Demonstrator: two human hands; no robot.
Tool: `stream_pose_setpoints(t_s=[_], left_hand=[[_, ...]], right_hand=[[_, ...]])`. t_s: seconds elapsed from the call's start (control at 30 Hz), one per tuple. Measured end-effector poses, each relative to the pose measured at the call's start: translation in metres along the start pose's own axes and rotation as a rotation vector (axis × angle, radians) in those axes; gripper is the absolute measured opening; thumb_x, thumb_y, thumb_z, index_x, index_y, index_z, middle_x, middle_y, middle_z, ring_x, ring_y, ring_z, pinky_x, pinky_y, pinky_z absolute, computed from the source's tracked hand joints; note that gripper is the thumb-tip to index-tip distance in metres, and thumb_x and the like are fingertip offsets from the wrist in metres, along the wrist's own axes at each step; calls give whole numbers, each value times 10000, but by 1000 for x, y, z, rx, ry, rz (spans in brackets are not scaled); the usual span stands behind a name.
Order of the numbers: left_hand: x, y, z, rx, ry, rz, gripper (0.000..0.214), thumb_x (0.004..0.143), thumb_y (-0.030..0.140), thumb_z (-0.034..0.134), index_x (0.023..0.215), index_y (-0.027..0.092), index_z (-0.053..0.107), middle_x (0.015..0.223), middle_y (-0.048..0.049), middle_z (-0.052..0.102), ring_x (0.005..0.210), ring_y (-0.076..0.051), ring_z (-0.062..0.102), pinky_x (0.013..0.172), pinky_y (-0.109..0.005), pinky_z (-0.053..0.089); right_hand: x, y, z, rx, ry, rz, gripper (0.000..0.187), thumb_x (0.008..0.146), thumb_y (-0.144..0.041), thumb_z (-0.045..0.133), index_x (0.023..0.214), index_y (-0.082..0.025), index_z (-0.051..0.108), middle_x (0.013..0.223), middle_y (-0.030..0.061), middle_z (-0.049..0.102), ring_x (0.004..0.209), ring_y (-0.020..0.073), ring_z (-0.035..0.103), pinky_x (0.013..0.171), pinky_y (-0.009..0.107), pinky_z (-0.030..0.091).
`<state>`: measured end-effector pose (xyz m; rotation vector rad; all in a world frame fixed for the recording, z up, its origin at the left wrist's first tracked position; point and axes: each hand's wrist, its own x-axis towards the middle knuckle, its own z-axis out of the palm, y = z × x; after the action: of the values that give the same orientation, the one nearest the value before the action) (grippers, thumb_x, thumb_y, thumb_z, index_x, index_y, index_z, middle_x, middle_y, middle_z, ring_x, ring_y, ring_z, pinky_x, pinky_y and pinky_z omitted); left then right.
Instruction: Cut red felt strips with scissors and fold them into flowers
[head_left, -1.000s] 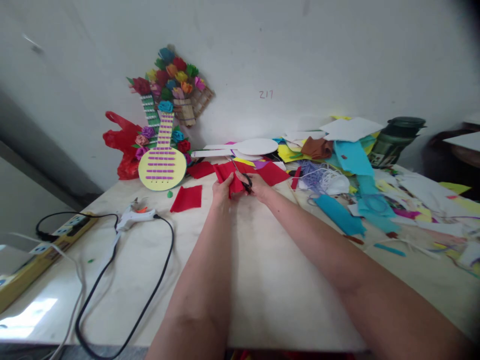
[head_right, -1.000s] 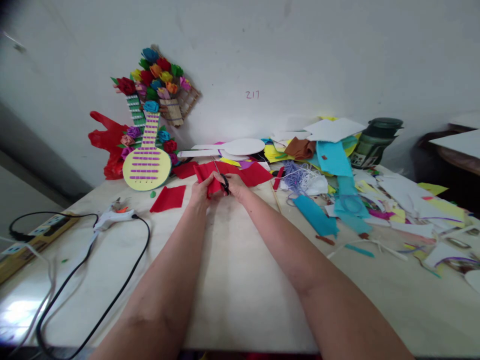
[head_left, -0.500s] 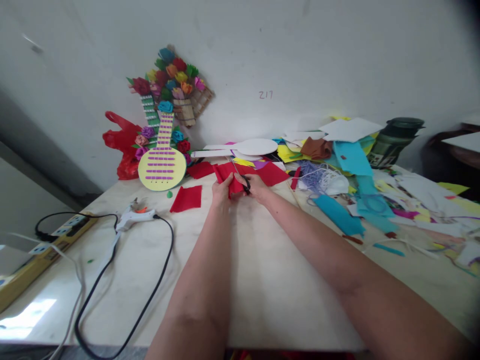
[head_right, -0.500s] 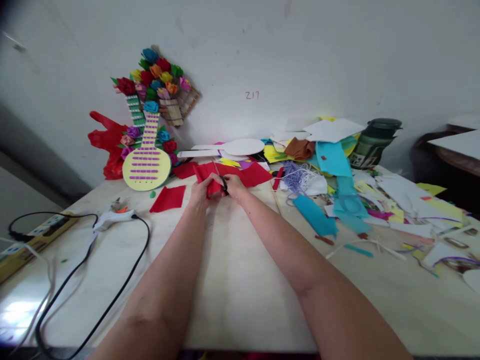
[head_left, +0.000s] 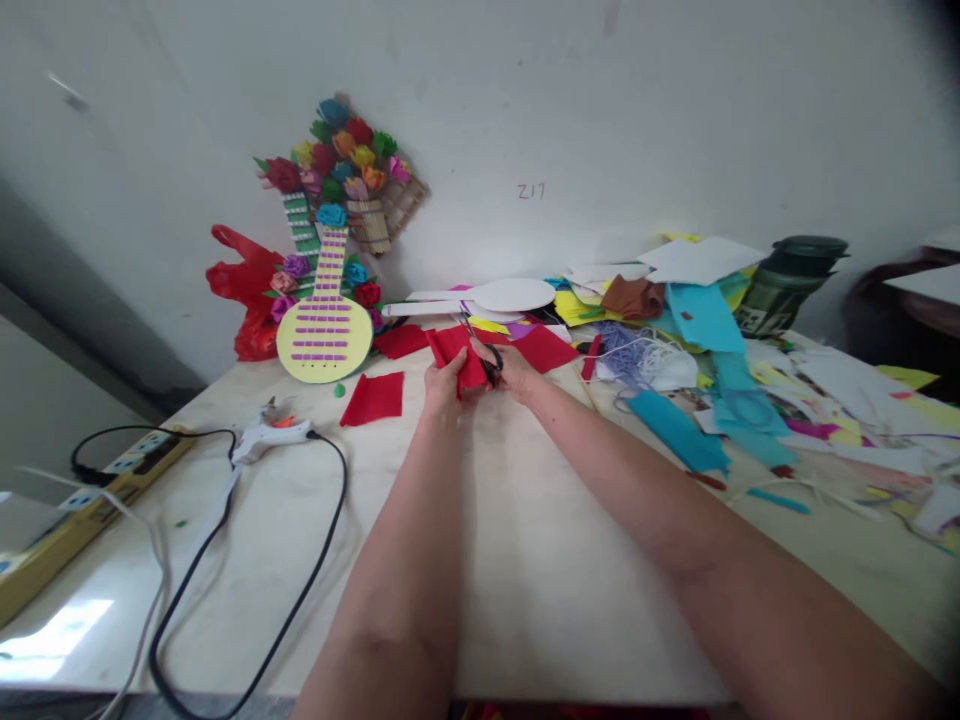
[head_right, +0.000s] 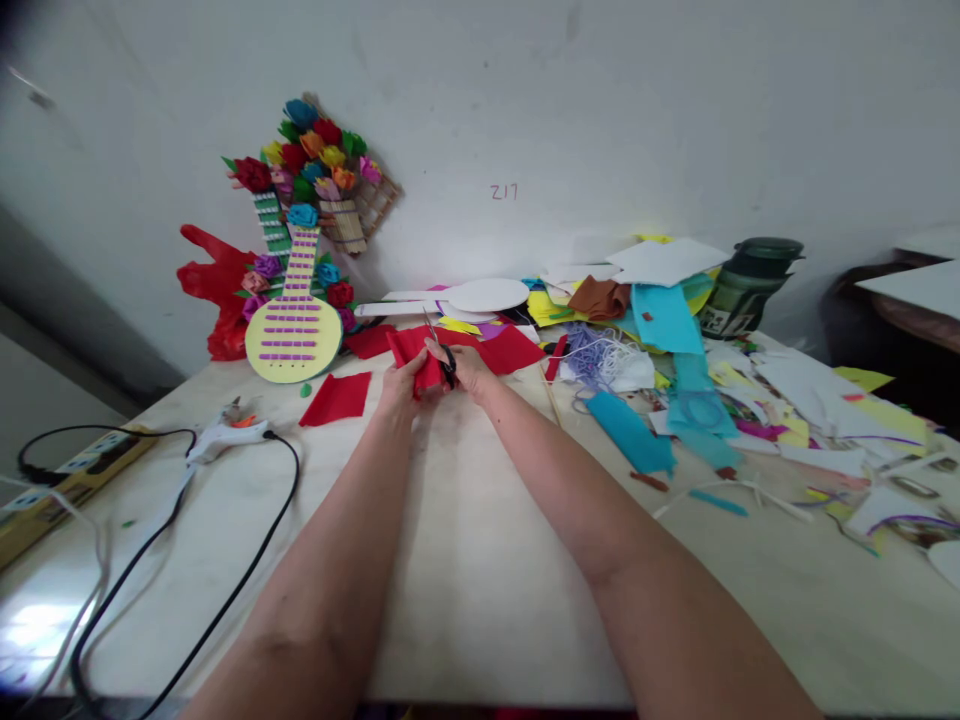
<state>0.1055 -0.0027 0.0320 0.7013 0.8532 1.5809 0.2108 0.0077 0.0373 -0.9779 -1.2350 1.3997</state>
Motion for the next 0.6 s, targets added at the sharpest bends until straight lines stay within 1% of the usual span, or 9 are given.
stream_pose_setpoints(t_s=[0.27, 0.47, 0.53, 0.6], left_hand=[[-2, 1, 2, 21, 28, 7, 201, 646, 169, 667, 816, 93, 592, 654, -79, 644, 525, -180, 613, 479, -284, 512], [-5, 4, 5, 32, 78, -13, 145, 667, 126, 636, 801, 85, 598, 618, -70, 631, 504, -179, 605, 454, -271, 495], [-5, 4, 6, 35, 87, -19, 145, 669, 123, 633, 806, 85, 603, 609, -67, 627, 507, -178, 605, 461, -267, 494], [-5, 4, 5, 36, 84, -25, 154, 670, 132, 636, 814, 87, 605, 610, -67, 627, 506, -181, 604, 466, -276, 495]], right_hand=[[2, 3, 3, -39, 53, -60, 380, 635, -529, 624, 597, -171, 504, 434, -50, 458, 349, 60, 393, 339, 186, 326], [1, 5, 5, -77, 66, -118, 368, 629, -492, 642, 560, -170, 480, 425, -63, 417, 342, 50, 367, 330, 185, 296], [0, 5, 6, -88, 70, -121, 360, 616, -477, 661, 562, -170, 479, 427, -65, 420, 342, 49, 368, 331, 184, 296], [0, 5, 5, -70, 64, -96, 355, 620, -478, 660, 581, -169, 489, 434, -61, 436, 346, 52, 380, 336, 186, 312]])
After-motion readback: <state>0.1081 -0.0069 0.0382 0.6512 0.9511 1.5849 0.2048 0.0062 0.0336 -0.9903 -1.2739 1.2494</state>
